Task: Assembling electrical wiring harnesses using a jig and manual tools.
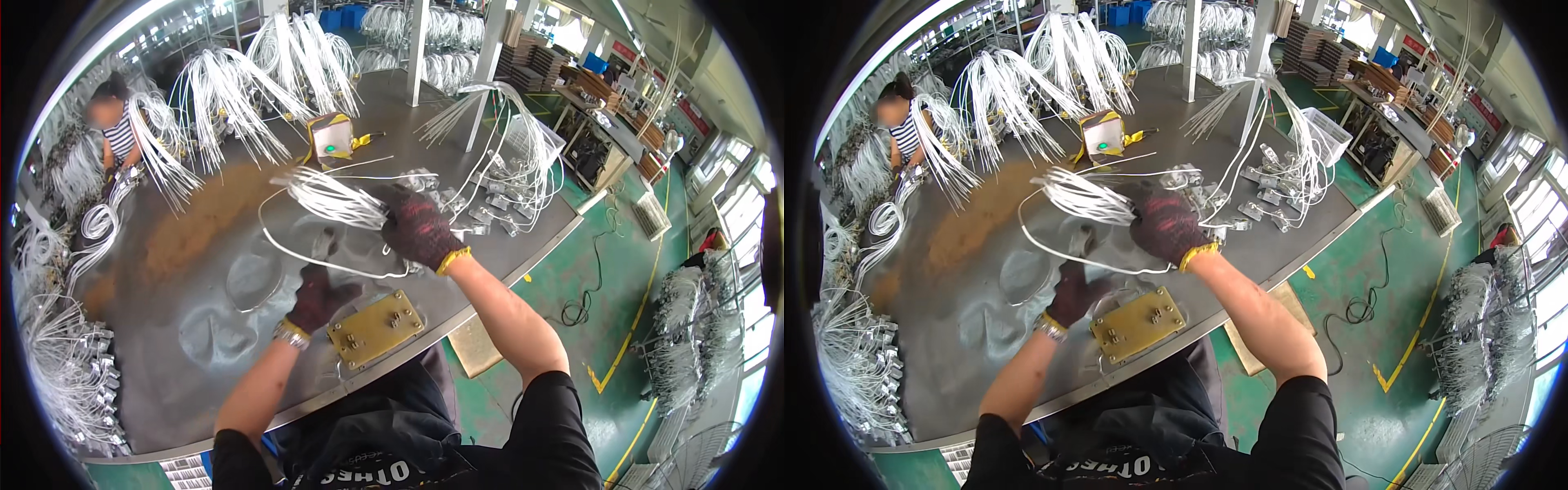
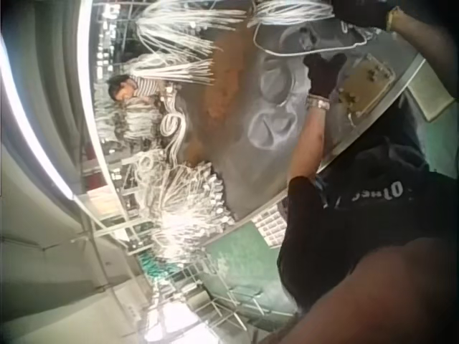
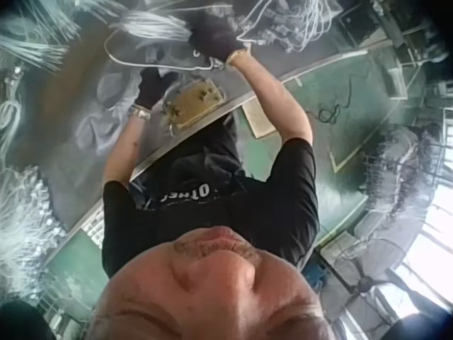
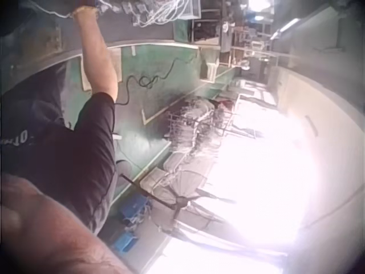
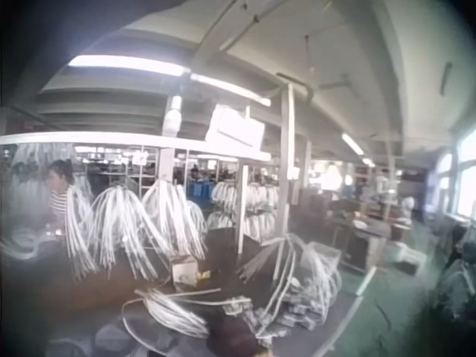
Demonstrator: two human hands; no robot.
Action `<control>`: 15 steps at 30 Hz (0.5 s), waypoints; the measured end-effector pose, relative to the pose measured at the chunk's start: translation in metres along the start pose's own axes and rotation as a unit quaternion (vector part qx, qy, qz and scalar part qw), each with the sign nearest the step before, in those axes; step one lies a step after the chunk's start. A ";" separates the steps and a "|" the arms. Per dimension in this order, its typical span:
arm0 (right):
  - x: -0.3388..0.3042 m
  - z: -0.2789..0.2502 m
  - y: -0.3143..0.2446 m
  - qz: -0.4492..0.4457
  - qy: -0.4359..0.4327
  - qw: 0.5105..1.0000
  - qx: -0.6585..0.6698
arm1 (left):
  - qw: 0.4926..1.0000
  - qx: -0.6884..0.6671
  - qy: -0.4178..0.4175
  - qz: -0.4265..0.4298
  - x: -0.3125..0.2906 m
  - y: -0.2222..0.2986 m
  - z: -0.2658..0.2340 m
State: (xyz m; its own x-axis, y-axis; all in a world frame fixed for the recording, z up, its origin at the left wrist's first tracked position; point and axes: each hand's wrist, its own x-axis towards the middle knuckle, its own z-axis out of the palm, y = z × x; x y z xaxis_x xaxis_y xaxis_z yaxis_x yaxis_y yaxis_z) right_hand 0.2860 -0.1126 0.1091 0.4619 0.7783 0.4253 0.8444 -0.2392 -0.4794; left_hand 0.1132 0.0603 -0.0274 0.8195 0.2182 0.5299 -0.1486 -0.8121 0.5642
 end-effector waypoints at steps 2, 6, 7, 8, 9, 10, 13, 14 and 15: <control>-0.018 -0.007 -0.018 -0.028 0.020 0.999 0.040 | 0.991 -0.126 0.016 -0.041 0.034 0.043 0.011; -0.043 0.003 -0.038 -0.071 0.098 0.986 0.111 | 0.973 -0.183 0.138 0.016 0.060 0.062 0.001; -0.050 0.005 -0.041 -0.070 0.099 0.986 0.113 | 0.904 -0.396 0.161 -0.022 0.058 0.058 0.003; -0.056 0.006 -0.042 -0.053 0.079 0.985 0.144 | 0.787 -0.588 0.175 -0.059 0.062 0.064 0.000; -0.060 0.007 -0.042 -0.036 0.059 0.982 0.175 | 0.918 -0.335 0.207 -0.033 0.065 0.072 -0.007; -0.061 0.005 -0.042 -0.035 0.060 0.982 0.176 | 0.919 -0.335 0.205 -0.032 0.067 0.076 -0.013; -0.056 -0.021 -0.026 -0.115 0.198 0.973 0.037 | 0.956 -0.173 0.217 0.096 0.064 0.056 -0.022; -0.049 -0.040 -0.020 -0.112 0.233 0.965 -0.039 | 0.956 -0.168 0.218 0.096 0.063 0.063 -0.028; -0.044 -0.057 -0.011 -0.115 0.278 0.943 -0.145 | 0.920 -0.332 0.209 -0.001 0.064 0.076 -0.034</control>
State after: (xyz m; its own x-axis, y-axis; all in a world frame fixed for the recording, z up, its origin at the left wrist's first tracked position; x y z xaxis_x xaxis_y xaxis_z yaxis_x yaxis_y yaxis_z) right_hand 0.2717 -0.1776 0.1399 0.2605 0.4243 0.8672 0.9410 -0.3126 -0.1297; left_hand 0.1353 0.0310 0.0704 0.5565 0.5217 0.6466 -0.5661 -0.3315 0.7547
